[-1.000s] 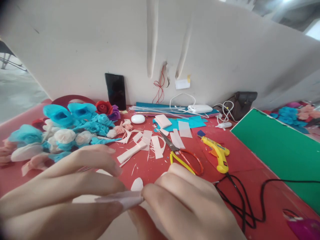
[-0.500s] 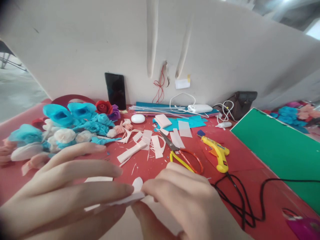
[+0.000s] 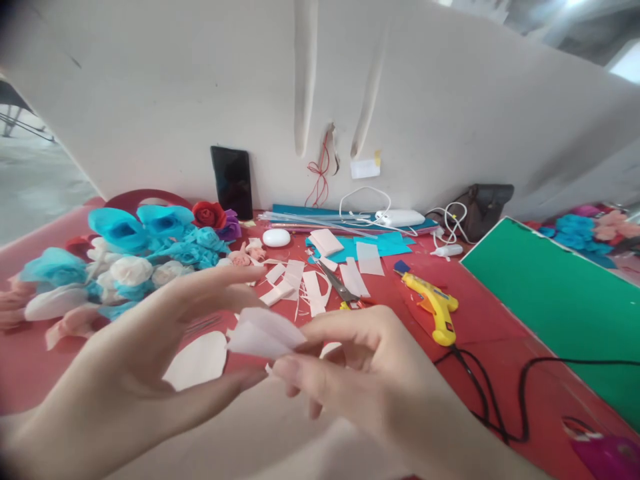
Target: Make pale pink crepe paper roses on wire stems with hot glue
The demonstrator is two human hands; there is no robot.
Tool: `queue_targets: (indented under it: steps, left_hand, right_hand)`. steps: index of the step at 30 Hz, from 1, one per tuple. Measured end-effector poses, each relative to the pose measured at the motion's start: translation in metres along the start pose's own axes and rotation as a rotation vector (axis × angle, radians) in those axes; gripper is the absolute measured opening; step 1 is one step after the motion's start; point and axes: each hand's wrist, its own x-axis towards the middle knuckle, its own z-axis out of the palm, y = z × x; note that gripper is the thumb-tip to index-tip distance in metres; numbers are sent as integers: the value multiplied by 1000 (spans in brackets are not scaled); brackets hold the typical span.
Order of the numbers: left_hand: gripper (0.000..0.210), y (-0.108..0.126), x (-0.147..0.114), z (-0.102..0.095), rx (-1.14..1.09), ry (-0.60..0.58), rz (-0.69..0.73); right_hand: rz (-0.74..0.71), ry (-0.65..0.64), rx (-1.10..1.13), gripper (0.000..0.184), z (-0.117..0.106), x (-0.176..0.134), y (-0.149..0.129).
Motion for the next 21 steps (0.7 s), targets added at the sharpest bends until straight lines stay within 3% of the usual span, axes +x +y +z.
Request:
queue_targets:
  steps: [1, 5, 7, 21]
  left_hand:
    - [54, 0, 1, 1, -38, -5, -41]
    - [16, 2, 7, 0, -193, -210, -180]
    - [12, 4, 9, -1, -254, -215, -218]
    - [17, 3, 7, 1, -528, -203, -356]
  right_hand:
    - [51, 5, 123, 16, 2, 1, 1]
    - [270, 31, 565, 12, 11, 4, 3]
    - [322, 22, 658, 13, 15, 4, 3]
    - [320, -9, 560, 15, 21, 4, 6]
